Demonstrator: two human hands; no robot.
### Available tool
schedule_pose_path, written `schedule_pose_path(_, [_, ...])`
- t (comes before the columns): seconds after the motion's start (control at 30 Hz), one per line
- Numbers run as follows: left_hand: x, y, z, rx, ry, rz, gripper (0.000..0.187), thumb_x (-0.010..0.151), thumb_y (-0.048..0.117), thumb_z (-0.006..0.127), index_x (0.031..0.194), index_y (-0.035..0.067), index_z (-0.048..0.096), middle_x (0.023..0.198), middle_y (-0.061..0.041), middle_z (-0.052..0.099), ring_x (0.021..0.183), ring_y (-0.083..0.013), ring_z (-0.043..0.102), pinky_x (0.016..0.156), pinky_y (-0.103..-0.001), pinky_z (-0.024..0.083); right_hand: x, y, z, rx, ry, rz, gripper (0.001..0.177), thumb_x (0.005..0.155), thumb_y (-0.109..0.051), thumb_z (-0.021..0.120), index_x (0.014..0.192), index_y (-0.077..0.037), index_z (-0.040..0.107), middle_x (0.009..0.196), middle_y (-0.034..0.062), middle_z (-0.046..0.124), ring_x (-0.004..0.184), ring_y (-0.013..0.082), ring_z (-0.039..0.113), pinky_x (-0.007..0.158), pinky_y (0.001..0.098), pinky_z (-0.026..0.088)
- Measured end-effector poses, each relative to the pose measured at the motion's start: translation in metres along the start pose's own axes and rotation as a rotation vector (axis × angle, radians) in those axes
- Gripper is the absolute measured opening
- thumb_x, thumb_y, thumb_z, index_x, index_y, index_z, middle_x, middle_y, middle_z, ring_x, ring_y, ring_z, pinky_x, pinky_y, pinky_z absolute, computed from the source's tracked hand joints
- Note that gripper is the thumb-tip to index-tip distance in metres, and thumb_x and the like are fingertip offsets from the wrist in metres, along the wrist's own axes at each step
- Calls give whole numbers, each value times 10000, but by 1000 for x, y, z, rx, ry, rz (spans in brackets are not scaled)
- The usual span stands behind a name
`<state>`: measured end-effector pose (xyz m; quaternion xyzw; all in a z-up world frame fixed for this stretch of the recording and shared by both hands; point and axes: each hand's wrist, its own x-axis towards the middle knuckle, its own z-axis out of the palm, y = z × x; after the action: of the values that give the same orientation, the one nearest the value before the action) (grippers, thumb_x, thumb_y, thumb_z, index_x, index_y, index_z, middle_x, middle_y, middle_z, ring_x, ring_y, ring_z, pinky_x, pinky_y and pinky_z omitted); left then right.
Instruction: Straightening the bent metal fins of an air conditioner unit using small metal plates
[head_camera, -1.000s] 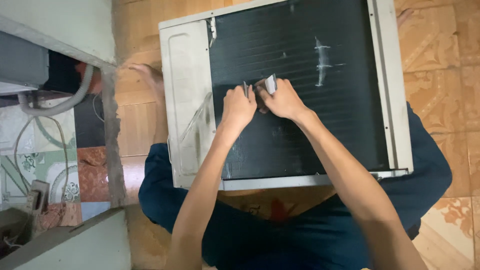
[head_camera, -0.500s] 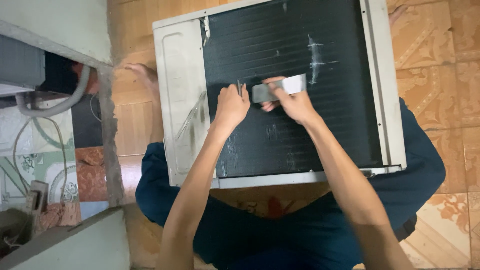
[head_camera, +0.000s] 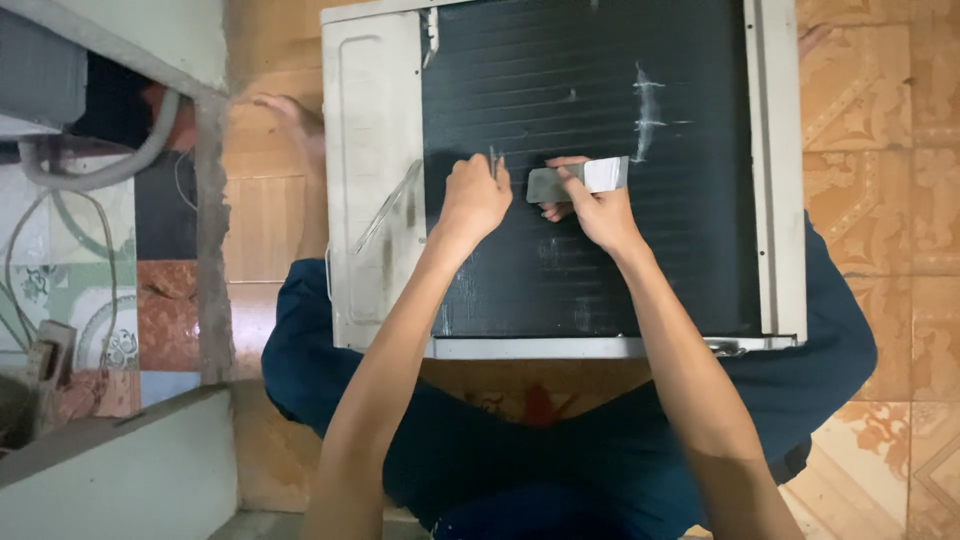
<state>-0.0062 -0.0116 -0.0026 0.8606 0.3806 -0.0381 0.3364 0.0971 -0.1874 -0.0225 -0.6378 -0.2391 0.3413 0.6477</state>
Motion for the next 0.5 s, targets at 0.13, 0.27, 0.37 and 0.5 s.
schedule_pose_path(0.13, [-5,4,-1,-44,10,10,462,1022,261,413,951,-98,695,846,-320,690,805,-482,749,578,-489,637,3,-8,16,-32,-4,-13,244,1049,-55,553,1232,29,690,782,293,710,657,300,766,570,344,683])
schedule_pose_path(0.27, [-4,2,-4,-72,24,45,442,1029,231,404,893,-69,698,738,-261,687,668,-402,752,450,-383,594,9,-13,25,-129,-18,-129,234,1040,-49,578,1201,69,700,736,281,703,634,312,754,551,387,664])
schedule_pose_path(0.37, [-9,8,-8,-94,12,61,436,1029,206,401,870,-67,701,719,-269,687,637,-404,744,431,-373,588,10,-18,30,-199,0,-162,226,1027,-58,599,1182,49,723,722,279,703,619,314,751,530,393,650])
schedule_pose_path(0.5, [-5,5,-5,-94,8,47,425,1022,201,397,833,-42,690,682,-248,678,599,-373,741,411,-365,583,11,-19,35,-323,31,-204,227,998,-67,610,1150,30,749,678,251,700,589,308,744,500,407,621])
